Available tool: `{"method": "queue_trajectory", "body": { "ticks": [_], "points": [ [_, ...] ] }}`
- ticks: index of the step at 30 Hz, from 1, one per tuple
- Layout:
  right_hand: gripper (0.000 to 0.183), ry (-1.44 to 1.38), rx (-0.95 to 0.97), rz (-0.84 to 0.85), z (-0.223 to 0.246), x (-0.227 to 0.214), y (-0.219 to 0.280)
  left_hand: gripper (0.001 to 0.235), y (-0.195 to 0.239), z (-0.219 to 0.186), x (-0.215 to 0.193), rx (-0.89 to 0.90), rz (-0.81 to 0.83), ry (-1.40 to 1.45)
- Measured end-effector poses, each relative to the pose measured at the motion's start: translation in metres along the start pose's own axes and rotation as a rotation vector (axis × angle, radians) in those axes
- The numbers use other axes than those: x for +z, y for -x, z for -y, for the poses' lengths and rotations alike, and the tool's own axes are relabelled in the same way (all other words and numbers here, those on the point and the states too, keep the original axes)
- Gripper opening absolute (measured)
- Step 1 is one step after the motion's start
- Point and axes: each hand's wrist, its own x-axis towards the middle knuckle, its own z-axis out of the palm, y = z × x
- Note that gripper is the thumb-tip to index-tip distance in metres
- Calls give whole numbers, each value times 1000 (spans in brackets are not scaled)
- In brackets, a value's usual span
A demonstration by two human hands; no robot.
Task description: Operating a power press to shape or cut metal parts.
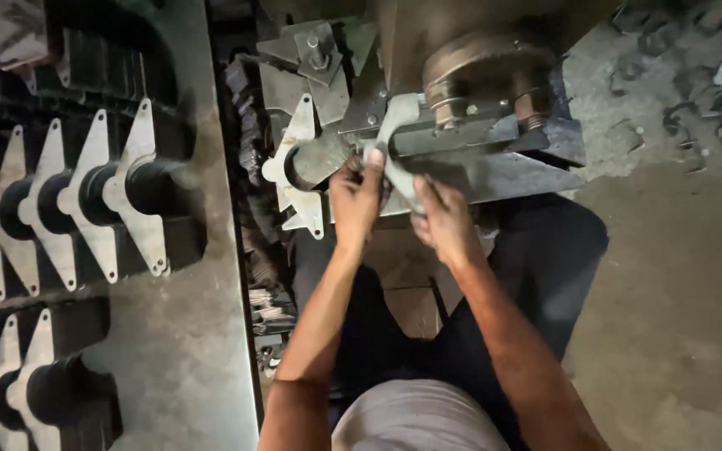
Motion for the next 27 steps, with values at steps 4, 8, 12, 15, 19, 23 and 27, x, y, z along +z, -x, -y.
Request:
{"method": "queue_trajectory", "body": {
  "ticks": [4, 8, 12, 15, 19, 23, 27],
  "points": [
    [34, -44, -70, 4, 13, -3, -28, 28, -12, 0, -2, 17, -2, 106],
    [35, -64, -67, 69, 8, -8, -28, 29, 16, 22, -12, 205, -71, -126],
    [35, -91, -68, 111, 28, -13, -19, 21, 40, 16, -9, 175, -27, -162],
    [42, -236, -56, 272, 65, -17, -8, 22, 25, 16, -3, 463, -61, -258],
    [75, -287, -142, 349, 51, -37, 8, 42, 29, 4, -4, 990, -108, -745],
    [65, 4, -440, 18, 7, -51, -14, 51, -4, -24, 9, 946, 130, -850],
    [60, -95, -516, -2, 34, -38, -17, 25, -22, -14, -3, 646, 206, -1052]
  ]
}}
